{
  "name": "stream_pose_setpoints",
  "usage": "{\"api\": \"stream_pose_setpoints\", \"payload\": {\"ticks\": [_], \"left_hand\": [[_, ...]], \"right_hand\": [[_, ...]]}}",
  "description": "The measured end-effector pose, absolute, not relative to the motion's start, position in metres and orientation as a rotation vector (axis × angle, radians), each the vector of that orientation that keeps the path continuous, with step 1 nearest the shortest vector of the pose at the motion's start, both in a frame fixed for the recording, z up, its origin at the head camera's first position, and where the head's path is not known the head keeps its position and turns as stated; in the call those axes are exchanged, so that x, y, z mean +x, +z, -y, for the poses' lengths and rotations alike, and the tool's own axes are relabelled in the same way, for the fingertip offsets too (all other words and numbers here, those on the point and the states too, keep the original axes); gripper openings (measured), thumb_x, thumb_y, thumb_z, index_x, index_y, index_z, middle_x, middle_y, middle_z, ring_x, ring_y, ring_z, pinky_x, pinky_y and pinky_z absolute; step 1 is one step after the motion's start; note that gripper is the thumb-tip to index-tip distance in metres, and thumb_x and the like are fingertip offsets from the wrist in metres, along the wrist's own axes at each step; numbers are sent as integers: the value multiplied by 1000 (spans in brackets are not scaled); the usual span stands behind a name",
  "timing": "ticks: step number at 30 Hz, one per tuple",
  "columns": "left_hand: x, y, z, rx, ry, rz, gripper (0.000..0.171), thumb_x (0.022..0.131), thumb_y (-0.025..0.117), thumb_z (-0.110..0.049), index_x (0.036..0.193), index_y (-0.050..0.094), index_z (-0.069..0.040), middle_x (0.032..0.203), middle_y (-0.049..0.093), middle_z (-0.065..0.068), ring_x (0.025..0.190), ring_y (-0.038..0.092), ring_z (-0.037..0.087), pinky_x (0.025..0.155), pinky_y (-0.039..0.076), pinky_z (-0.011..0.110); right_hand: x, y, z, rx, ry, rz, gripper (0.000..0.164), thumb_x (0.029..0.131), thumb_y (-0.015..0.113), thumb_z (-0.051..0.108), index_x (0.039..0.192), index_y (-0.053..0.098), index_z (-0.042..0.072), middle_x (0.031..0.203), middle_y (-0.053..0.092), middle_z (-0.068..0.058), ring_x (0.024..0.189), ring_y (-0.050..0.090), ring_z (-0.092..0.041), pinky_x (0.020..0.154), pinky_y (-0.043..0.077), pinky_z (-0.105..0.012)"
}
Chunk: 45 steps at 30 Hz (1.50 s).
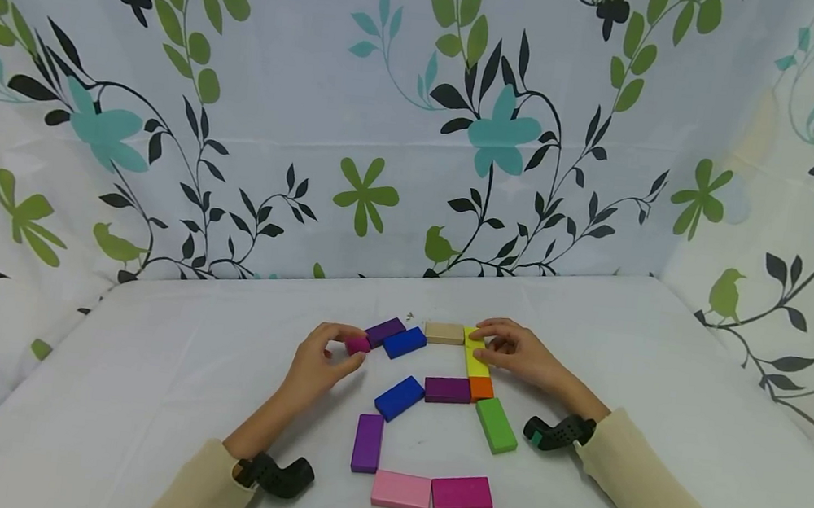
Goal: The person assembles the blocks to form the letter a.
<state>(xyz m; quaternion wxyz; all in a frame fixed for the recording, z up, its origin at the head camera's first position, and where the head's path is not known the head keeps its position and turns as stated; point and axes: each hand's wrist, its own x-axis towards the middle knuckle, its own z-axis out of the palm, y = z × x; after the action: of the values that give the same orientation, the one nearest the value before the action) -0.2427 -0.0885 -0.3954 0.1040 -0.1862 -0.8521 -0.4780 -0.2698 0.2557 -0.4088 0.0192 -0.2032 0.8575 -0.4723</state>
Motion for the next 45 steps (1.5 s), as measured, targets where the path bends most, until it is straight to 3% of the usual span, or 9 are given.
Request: {"api": "stream_pose_setpoints", "payload": {"ticks": [13,18,40,45], "left_hand": [[-264,-404,102,-528,-1420,2644,43,84,74,-8,124,59,0,123,57,19,114,51,34,99,41,50],[-267,-408,97,-605,-1313,2663,41,84,74,-9,122,61,1,118,60,18,111,53,33,98,42,49],[-262,-404,103,-512,-1350,2641,31,84,74,-8,114,67,-5,107,63,12,101,58,27,85,44,39],[-261,-406,104,-519,-1390,2611,31,84,74,-8,114,67,-5,109,63,12,99,60,27,89,44,41]], "right_hand": [[-270,-407,-254,-655,-1442,-2672,31,92,69,20,120,67,8,139,48,-17,96,55,-22,79,48,-22],[-267,-409,-260,-640,-1437,-2705,29,92,68,16,119,67,6,138,48,-18,94,55,-22,77,48,-21],[-268,-406,-254,-644,-1442,-2692,31,91,69,17,120,67,6,139,48,-18,95,55,-22,77,47,-21],[-267,-407,-254,-660,-1455,-2680,31,92,68,17,120,66,5,139,47,-19,95,55,-22,77,47,-21]]}}
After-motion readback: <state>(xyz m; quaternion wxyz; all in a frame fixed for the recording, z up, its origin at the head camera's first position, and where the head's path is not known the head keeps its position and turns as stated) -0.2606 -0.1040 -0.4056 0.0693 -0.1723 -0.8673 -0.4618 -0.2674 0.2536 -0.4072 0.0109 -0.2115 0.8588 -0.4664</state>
